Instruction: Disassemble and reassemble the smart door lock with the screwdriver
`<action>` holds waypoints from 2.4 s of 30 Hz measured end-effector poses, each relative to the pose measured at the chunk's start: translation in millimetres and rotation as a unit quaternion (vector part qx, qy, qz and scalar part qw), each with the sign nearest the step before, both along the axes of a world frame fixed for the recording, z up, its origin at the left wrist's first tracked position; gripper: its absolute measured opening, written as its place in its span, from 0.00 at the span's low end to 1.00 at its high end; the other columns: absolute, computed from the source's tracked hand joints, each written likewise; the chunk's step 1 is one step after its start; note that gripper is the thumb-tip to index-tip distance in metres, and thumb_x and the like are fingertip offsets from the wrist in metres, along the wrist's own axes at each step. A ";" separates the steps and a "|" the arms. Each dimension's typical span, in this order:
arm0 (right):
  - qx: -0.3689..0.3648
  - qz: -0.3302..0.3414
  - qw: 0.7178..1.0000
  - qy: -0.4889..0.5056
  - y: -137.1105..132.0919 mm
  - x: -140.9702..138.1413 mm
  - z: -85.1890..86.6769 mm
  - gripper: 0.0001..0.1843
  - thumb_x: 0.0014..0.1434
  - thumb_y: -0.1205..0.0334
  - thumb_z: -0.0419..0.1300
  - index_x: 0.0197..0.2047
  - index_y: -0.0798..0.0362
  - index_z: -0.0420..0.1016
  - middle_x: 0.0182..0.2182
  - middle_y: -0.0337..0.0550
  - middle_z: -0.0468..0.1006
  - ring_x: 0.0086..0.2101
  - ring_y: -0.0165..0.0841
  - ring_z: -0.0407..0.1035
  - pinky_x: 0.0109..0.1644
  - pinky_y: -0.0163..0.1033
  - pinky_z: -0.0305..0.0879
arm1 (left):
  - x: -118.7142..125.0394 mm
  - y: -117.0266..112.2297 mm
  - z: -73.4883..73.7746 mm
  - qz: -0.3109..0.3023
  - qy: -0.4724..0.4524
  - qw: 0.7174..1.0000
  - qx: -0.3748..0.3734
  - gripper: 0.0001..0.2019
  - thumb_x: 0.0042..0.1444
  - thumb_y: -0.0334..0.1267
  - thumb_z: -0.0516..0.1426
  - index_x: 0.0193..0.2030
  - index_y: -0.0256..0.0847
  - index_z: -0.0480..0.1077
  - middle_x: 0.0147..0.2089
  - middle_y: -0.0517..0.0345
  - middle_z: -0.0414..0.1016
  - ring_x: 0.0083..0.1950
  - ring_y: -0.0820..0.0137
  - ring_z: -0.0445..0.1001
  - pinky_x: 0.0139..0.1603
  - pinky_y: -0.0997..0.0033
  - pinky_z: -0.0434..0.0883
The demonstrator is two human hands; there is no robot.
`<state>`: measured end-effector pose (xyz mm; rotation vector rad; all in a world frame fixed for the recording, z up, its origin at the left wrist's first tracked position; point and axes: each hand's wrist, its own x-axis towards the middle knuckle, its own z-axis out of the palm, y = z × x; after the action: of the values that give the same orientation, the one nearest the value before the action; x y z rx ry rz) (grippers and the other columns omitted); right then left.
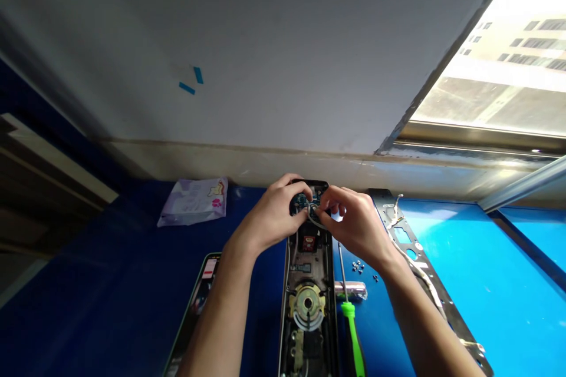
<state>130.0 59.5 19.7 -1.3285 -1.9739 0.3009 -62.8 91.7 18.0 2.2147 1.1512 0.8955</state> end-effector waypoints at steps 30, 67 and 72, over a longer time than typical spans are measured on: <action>0.052 0.045 0.996 -0.062 -3.2 3.0 -4.6 0.13 0.65 0.73 0.58 0.30 0.50 0.69 0.27 0.37 0.72 0.30 0.31 0.64 0.35 0.34 0.60 | 0.3 3.5 0.6 0.010 0.027 1.000 -0.005 0.08 0.58 0.28 0.65 0.42 0.42 0.83 0.61 0.49 0.76 0.61 0.57 0.78 0.68 0.55 0.73; 0.029 0.012 1.000 -0.001 -1.3 -2.7 -5.1 0.12 0.56 0.76 0.61 0.29 0.49 0.69 0.25 0.34 0.71 0.27 0.29 0.65 0.33 0.33 0.60 | -0.3 4.4 -1.3 0.014 0.028 0.999 -0.006 0.10 0.58 0.29 0.64 0.44 0.44 0.83 0.62 0.50 0.75 0.63 0.56 0.77 0.69 0.56 0.73; 0.031 0.010 0.999 0.004 -2.5 -3.0 -5.6 0.11 0.57 0.75 0.61 0.29 0.49 0.70 0.26 0.35 0.72 0.27 0.29 0.65 0.33 0.33 0.60 | 1.0 3.0 0.8 0.013 0.031 0.999 -0.007 0.09 0.57 0.28 0.64 0.43 0.44 0.83 0.62 0.50 0.75 0.63 0.56 0.78 0.68 0.57 0.73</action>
<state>127.0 57.0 14.2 -1.2671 -1.9746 0.2525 -61.8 94.7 18.8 2.2362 1.2149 0.8320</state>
